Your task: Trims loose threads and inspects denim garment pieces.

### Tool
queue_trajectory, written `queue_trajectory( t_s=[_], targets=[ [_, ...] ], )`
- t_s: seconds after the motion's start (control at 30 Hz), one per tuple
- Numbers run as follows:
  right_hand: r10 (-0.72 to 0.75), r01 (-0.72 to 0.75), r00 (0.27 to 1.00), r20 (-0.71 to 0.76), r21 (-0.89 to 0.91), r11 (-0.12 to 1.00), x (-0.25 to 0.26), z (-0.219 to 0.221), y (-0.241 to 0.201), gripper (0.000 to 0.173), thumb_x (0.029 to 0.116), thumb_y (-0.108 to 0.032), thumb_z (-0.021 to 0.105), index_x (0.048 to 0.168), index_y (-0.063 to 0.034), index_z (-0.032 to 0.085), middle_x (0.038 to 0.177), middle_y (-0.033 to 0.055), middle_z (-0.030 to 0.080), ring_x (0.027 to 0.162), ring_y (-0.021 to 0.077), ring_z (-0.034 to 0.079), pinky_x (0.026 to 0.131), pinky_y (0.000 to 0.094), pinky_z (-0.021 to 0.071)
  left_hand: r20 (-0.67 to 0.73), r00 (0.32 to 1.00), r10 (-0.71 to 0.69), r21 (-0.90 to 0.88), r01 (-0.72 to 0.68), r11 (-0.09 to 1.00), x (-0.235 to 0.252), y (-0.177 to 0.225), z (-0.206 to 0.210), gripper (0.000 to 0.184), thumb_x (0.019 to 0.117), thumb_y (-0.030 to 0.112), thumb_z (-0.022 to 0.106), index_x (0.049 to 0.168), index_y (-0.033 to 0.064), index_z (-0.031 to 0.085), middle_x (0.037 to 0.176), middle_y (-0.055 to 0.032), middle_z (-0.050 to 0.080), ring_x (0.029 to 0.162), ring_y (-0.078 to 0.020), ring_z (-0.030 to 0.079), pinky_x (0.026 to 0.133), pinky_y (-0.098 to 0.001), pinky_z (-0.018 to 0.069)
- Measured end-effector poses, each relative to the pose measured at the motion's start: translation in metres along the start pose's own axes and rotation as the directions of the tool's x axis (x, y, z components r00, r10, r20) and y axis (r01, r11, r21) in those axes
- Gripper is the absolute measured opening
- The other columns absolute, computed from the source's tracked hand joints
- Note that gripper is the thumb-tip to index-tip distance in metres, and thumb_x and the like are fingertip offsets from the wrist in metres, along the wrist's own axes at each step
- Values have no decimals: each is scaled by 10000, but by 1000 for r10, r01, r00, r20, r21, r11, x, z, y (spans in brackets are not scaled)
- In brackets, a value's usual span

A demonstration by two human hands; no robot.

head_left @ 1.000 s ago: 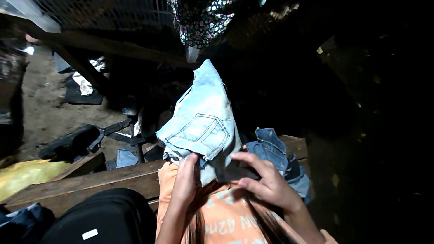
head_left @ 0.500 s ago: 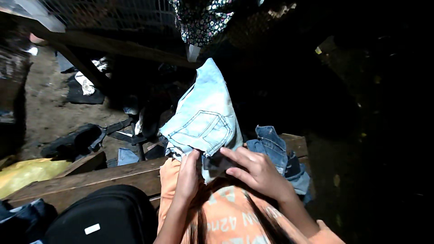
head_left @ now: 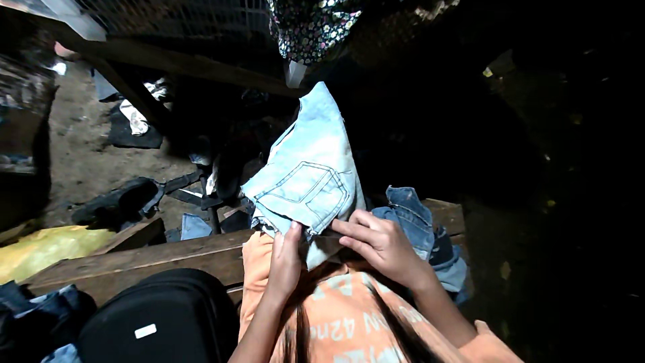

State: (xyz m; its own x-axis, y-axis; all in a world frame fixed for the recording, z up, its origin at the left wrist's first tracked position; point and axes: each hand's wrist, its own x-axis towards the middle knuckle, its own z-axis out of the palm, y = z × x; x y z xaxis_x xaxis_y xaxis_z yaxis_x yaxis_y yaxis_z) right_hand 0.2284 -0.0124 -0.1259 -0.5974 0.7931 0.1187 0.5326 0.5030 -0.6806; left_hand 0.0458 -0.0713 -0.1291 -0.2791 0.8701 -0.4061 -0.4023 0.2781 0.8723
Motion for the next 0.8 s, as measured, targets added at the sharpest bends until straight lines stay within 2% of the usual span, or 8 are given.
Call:
queue_trajectory(
  t_s=[0.2, 0.27, 0.37, 0.47, 0.53, 0.6, 0.67, 0.8],
  targets=[
    [108, -95, 994, -31, 289, 953, -21, 2, 27, 437, 1048, -458, 491, 1313, -186, 707, 865, 42, 647, 743, 48, 571, 694, 216, 479, 8, 999, 45, 58, -46, 997, 4, -1, -5, 241, 1022, 58, 331, 1076, 50, 567, 928, 165, 692, 935, 86, 654, 911, -171, 546],
    [232, -193, 973, -3, 546, 816, -27, 1, 35, 718, 964, -524, 593, 1421, 29, 552, 953, -16, 692, 791, -68, 571, 754, 138, 498, 11, 994, 108, 136, -109, 985, 6, -3, -11, 260, 1023, 75, 362, 987, 85, 619, 883, 186, 700, 900, 103, 654, 878, -158, 548],
    [516, -403, 851, 95, 748, 527, -23, 13, 61, 1034, 843, -519, 739, 1529, 87, 260, 829, -140, 523, 655, -100, 444, 619, 109, 412, 60, 935, 350, 448, -338, 827, 9, -9, -18, 311, 1032, 130, 417, 870, -33, 626, 815, 82, 668, 879, 134, 617, 857, -106, 498],
    [758, -565, 618, 210, 789, 242, -9, 34, 94, 574, 979, -236, 594, 1463, 26, 432, 710, -106, 441, 511, -40, 356, 465, 141, 322, 67, 855, 513, 731, -393, 558, 14, -14, -17, 532, 1050, 319, 415, 1012, -159, 645, 1006, -227, 662, 1074, -71, 623, 1009, -212, 447],
    [786, -565, 560, 261, 815, 131, 1, 38, 104, 303, 1046, -220, 534, 1274, -21, 555, 640, -111, 411, 460, -39, 332, 422, 127, 308, 64, 876, 478, 794, -335, 508, 22, -14, -15, 645, 1044, 381, 404, 1254, -215, 534, 1345, -429, 472, 1343, -395, 460, 1164, -465, 293],
    [770, -569, 564, 298, 816, 102, 9, 37, 104, 166, 1064, -229, 500, 1011, -90, 574, 597, -116, 411, 444, -43, 340, 423, 119, 314, 69, 902, 427, 796, -308, 521, 30, -19, -19, 611, 1012, 311, 460, 1294, -229, 505, 1435, -487, 351, 1394, -553, 350, 1188, -578, 225],
    [744, -546, 599, 296, 831, 108, 11, 37, 103, 184, 1058, -245, 493, 1039, -84, 579, 620, -115, 413, 464, -38, 349, 441, 123, 327, 81, 894, 442, 794, -325, 513, 39, -26, -24, 413, 958, 202, 507, 1087, -160, 659, 1287, -439, 521, 1292, -532, 474, 1135, -578, 314],
    [726, -476, 667, 167, 846, 243, 15, 37, 79, 316, 952, -181, 567, 1202, 13, 552, 779, -91, 564, 626, -53, 515, 612, 137, 467, 101, 853, 512, 754, -401, 520, 53, -27, -29, 335, 944, 118, 504, 825, -147, 671, 849, -252, 679, 902, -258, 675, 895, -368, 496]
  ],
)
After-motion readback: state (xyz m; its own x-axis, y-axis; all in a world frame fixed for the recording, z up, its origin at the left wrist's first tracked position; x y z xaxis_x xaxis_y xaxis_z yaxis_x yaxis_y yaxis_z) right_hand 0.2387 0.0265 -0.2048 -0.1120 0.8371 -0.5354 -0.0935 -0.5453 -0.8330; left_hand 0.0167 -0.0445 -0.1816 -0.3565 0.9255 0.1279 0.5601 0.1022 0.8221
